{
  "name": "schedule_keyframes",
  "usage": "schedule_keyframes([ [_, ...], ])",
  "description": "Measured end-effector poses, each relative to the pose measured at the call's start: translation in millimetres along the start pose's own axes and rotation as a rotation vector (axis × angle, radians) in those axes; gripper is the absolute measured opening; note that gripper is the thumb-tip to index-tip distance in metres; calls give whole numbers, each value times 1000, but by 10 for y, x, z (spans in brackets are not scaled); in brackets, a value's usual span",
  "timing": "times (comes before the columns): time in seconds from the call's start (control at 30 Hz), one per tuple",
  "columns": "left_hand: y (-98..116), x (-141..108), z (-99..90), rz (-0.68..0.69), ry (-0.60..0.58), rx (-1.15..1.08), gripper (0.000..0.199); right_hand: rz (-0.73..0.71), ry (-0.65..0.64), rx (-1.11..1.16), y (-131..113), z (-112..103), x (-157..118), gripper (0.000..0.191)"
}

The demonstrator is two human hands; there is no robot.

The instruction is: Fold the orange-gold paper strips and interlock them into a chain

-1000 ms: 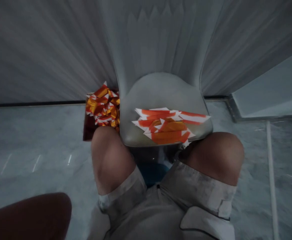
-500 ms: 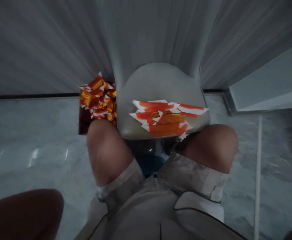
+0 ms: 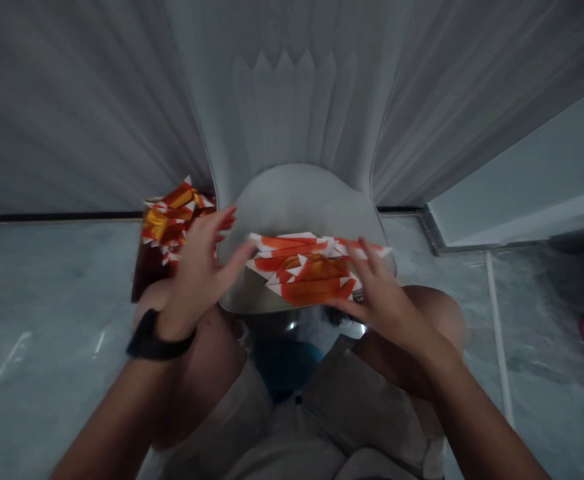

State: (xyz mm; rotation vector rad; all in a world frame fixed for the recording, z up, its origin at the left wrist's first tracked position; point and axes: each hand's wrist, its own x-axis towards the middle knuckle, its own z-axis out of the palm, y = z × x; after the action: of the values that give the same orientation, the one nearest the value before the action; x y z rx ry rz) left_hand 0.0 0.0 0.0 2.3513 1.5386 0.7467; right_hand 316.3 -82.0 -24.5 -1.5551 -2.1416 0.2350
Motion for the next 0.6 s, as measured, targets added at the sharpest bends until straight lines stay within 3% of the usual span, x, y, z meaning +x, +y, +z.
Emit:
schedule_keyframes([
  [0.07, 39, 68, 231, 34, -96, 59, 99, -63, -94, -44, 104, 312, 74, 110],
  [0.13, 31, 81, 474, 89, -217, 140, 113, -95, -157, -81, 224, 547, 123, 108],
  [0.23, -68, 90, 733, 153, -280, 199, 105, -102, -176, -97, 417, 679, 253, 97],
  [0.33, -227, 219, 835, 145, -241, 191, 93, -151, -176, -95, 616, 672, 570, 90],
  [0.47, -457, 549, 883, 65, -185, 133, 86, -216, -161, -62, 857, 743, 1213, 74],
  [0.6, -643, 837, 959, 19, -51, 129, 78, -245, -71, -5, 1013, 888, 1754, 65],
])
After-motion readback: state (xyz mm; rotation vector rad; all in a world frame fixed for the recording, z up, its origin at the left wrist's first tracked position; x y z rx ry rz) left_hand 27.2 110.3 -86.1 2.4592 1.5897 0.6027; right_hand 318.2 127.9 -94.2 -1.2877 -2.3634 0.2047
